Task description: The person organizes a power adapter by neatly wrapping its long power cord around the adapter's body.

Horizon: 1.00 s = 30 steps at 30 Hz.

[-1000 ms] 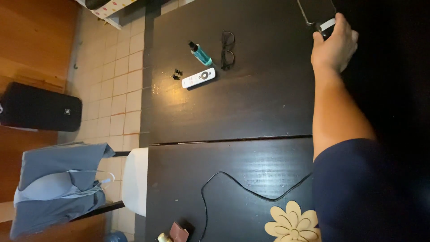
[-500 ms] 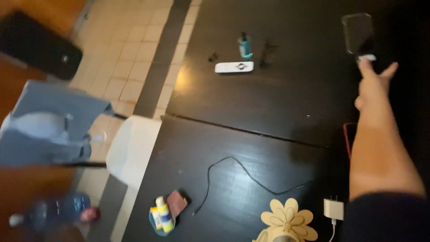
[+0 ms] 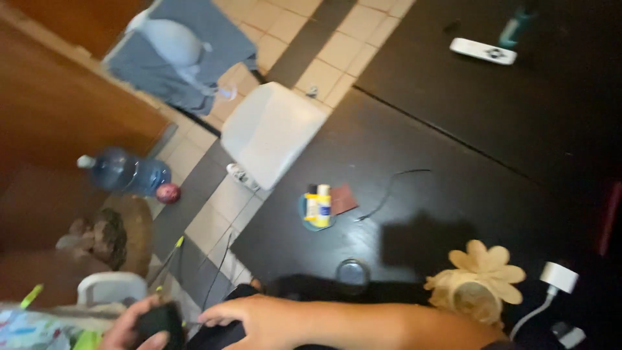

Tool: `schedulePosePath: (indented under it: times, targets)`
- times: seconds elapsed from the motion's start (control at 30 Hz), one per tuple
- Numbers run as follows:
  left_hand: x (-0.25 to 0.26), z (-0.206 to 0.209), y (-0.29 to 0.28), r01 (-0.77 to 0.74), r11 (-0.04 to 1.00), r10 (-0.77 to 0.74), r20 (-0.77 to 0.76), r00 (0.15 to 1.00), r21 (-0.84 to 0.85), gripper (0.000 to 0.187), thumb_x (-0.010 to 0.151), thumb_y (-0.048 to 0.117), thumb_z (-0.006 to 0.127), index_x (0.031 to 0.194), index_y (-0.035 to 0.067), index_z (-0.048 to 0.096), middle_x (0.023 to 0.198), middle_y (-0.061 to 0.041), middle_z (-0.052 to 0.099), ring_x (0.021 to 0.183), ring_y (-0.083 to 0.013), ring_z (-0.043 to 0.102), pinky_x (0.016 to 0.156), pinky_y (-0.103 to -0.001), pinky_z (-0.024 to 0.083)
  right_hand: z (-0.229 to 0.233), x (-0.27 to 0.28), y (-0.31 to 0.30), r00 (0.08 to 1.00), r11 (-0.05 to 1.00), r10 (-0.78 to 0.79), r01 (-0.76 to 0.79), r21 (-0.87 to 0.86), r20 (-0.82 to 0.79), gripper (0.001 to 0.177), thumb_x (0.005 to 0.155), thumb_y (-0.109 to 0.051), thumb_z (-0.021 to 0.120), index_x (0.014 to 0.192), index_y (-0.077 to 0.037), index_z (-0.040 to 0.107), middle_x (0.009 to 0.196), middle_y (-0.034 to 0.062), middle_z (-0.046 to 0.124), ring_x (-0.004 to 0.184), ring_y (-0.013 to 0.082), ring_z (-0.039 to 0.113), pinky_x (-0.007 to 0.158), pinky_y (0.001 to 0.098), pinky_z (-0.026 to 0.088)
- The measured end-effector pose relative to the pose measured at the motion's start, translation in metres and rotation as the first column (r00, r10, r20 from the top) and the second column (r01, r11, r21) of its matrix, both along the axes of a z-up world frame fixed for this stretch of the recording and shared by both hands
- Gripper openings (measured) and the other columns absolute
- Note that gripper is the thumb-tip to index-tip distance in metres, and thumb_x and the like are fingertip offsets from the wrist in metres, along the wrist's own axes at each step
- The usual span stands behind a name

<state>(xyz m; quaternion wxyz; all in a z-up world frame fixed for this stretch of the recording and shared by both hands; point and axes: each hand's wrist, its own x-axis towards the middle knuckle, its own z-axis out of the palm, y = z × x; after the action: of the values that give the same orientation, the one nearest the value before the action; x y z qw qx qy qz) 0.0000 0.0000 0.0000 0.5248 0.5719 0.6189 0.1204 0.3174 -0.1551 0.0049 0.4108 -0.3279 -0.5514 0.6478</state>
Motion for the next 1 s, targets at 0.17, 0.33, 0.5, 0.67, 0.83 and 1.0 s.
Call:
schedulePosePath:
  times: [0.17,0.33,0.5,0.67,0.83,1.0]
  targets:
    - [0.055,0.06,-0.012,0.213,0.946,-0.252,0.138,0.958,0.246,0.059,0.07,0.008,0.078,0.127,0.006,0.063,0.124,-0.007,0.074,0.107,-0.0177,0.069,0.096,-0.032,0.051,0.0,-0.078,0.05,0.972,0.988,-0.04,0.004,-0.152,-0.233,0.054,0.081,-0.037,0.071,0.126,-0.009,0.057,0.114,-0.0013,0.062,0.105,0.0068,0.056,0.101,0.0249,0.047]
    - [0.055,0.078,0.048,0.299,0.951,-0.309,0.167,0.936,0.084,0.053,0.071,0.017,0.085,0.12,0.016,0.068,0.111,-0.001,0.077,0.093,-0.0121,0.074,0.085,-0.027,0.055,0.05,-0.095,0.122,0.984,0.892,-0.163,0.175,-0.418,0.065,0.039,0.077,-0.026,0.071,0.112,-0.013,0.066,0.087,-0.0045,0.064,0.072,0.0027,0.055,0.067,0.0203,0.047]
    - [0.032,0.083,0.153,0.564,0.736,-0.669,0.528,0.524,0.373,0.076,0.088,0.06,0.063,0.141,0.009,0.046,0.13,-0.014,0.071,0.119,-0.0217,0.068,0.101,-0.036,0.05,0.055,-0.126,0.206,0.978,0.969,-0.199,0.188,-0.161,-0.057,0.026,0.088,-0.031,0.068,0.1,-0.014,0.053,0.097,0.0005,0.055,0.092,0.0125,0.051,0.085,0.0295,0.041]
    - [0.014,0.048,0.238,0.754,0.459,-0.868,0.418,0.268,0.469,0.071,0.092,0.066,0.044,0.137,0.012,0.049,0.129,-0.009,0.064,0.118,-0.0264,0.062,0.096,-0.04,0.045,0.101,-0.14,0.274,0.92,0.96,-0.27,0.236,-0.148,-0.283,0.045,0.094,-0.022,0.07,0.065,-0.013,0.036,0.057,0.0002,0.035,0.051,0.0134,0.032,0.051,0.0298,0.027]
    - [0.013,-0.01,0.284,0.818,-0.018,-0.989,-0.129,0.069,0.575,0.04,0.102,0.043,0.04,0.114,0.017,0.068,0.103,-0.006,0.072,0.092,-0.0305,0.066,0.074,-0.047,0.049,0.187,-0.14,0.331,0.826,0.935,-0.338,0.351,-0.058,-0.451,0.057,0.098,-0.036,0.066,0.06,-0.013,0.03,0.044,-0.003,0.03,0.033,0.0141,0.029,0.039,0.0291,0.024]
    - [0.005,-0.04,0.337,0.765,0.069,-0.936,-0.224,0.272,0.64,0.017,0.091,0.024,0.067,0.107,0.02,0.073,0.133,-0.006,0.062,0.13,-0.0301,0.048,0.103,-0.047,0.035,0.21,-0.143,0.333,0.89,0.918,-0.387,0.396,-0.009,-0.24,0.054,0.1,-0.036,0.062,0.059,-0.013,0.036,0.042,-0.0025,0.039,0.03,0.0143,0.039,0.034,0.0274,0.031]
